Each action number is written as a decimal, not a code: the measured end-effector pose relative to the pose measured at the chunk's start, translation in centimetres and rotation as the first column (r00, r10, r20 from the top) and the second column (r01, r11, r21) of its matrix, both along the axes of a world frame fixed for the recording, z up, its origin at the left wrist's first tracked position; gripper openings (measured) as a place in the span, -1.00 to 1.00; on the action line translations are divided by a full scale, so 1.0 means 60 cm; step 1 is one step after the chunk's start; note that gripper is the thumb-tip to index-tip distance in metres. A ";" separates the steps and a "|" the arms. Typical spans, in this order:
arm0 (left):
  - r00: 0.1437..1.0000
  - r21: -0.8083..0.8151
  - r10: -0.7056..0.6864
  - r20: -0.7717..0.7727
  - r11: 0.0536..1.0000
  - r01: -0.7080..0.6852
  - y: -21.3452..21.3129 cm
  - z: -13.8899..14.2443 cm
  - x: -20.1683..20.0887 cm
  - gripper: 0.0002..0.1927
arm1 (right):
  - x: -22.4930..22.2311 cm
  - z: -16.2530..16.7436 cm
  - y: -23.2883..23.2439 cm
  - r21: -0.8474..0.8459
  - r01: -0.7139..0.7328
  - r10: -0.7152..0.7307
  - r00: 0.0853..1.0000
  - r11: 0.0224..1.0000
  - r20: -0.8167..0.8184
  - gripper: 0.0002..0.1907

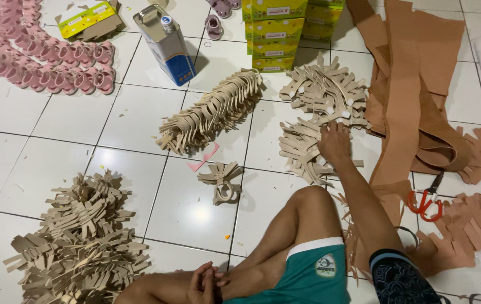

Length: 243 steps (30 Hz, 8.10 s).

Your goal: The person sits on the floor and repeatedly picks up beige, star-shaped craft parts and circular rings. They insert the rings into the center of the parts and place the assembled units into a growing stack on the floor.

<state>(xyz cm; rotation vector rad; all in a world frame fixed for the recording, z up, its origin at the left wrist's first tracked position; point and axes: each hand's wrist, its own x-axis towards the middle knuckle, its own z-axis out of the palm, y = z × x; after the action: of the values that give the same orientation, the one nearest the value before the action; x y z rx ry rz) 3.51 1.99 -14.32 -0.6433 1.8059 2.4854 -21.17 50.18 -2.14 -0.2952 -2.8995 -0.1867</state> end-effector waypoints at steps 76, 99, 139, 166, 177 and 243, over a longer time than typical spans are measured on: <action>0.944 -0.930 -0.042 0.328 -0.189 0.315 -0.467 0.204 -0.504 -0.77 | 0.320 -0.213 -0.501 -0.891 0.454 0.291 0.848 0.035 0.443 -0.80; 0.960 0.197 0.190 -0.208 0.969 -0.149 -0.196 0.222 -0.202 -0.78 | 0.319 -0.180 -0.521 -0.993 0.101 0.359 0.926 0.054 0.114 -0.67; 0.961 -0.105 -0.241 0.136 0.961 0.256 -0.026 0.141 0.007 -0.63 | 0.355 -0.034 -0.481 -0.770 -0.619 0.849 0.481 0.155 -0.216 -0.82; 0.859 -0.201 -0.501 0.106 0.835 0.512 -0.035 0.072 -0.047 -0.73 | 0.325 -0.070 -0.487 -0.928 -0.347 0.756 0.641 0.135 -0.130 -0.68; 0.966 -0.298 -0.242 -0.095 0.932 0.204 -0.004 0.096 -0.043 -0.73 | 0.334 -0.045 -0.512 -0.854 -0.494 0.624 0.722 0.163 -0.299 -0.61; 0.934 0.408 -0.353 0.057 0.862 0.301 -0.005 0.021 -0.078 -0.81 | 0.281 -0.165 -0.481 -0.911 0.100 0.374 0.925 -0.400 -0.063 -0.73</action>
<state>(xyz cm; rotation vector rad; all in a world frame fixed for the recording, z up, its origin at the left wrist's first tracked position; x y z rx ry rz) -1.18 1.70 -13.06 -0.4187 1.1925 2.3967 -4.31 21.30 -12.05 -0.0257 -2.1116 2.7395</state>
